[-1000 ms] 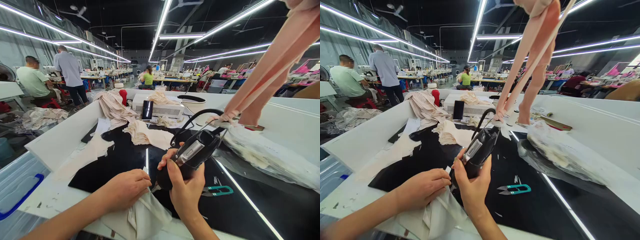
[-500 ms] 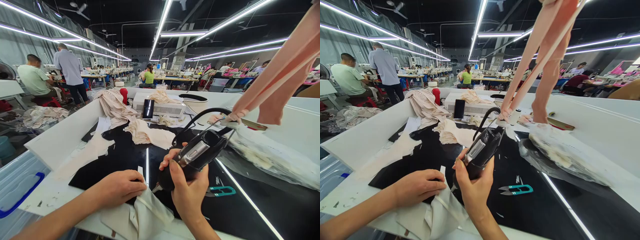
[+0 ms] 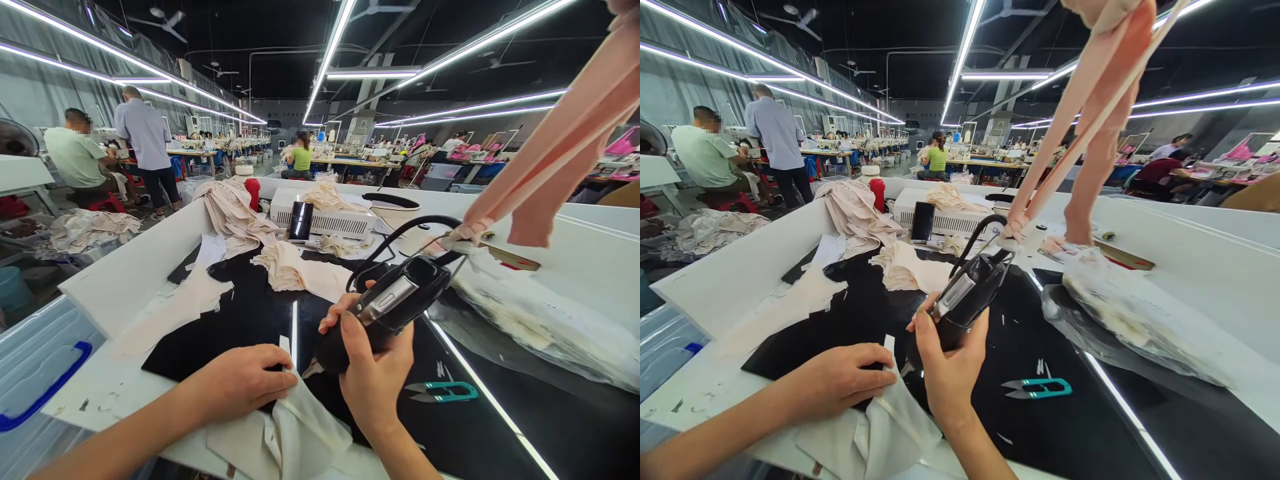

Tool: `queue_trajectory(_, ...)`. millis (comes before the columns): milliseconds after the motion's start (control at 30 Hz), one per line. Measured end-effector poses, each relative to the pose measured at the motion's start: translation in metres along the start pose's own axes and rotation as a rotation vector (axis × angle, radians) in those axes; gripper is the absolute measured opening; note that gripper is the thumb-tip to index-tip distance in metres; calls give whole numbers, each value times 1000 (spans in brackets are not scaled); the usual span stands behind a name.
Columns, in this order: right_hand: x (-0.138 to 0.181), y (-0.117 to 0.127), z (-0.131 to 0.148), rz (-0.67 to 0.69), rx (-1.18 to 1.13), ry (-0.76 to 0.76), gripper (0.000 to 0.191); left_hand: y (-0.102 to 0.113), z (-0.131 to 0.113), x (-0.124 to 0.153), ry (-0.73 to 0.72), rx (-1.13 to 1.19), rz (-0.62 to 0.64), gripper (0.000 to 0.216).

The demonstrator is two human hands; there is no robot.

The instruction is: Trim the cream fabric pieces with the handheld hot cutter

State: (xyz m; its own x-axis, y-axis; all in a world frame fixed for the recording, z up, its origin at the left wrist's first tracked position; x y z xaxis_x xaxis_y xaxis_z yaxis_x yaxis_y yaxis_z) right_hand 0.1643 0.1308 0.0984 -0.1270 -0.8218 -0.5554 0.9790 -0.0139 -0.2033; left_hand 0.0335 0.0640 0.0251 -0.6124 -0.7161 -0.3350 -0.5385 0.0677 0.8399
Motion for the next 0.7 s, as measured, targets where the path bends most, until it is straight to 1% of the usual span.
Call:
queue_trajectory(300, -2, -8, -1, 22, 1, 7, 21, -4, 5, 3, -3, -24, -12, 22)
queue_trajectory(500, -6, -12, -6, 9, -13, 10, 24, -2, 4, 4, -2, -46, -33, 22)
queue_trajectory(700, -7, -14, -6, 5, 20, -10, 29, -1, 5, 5, 26, -16, -33, 24)
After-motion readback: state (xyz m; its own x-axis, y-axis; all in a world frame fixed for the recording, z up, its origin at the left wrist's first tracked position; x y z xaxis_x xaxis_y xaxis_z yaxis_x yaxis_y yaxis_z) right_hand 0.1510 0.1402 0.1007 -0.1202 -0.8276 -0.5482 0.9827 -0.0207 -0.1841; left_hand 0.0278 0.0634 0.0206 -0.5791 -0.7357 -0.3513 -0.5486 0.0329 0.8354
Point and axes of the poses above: each hand's wrist, its own x-axis away from the middle knuckle, its own y-axis out of the back of the hand, z = x × y, the point moved 10 cm from there along -x, towards the middle knuckle, and after that the axes turned 9 degrees about x, right-handed, at the moved point
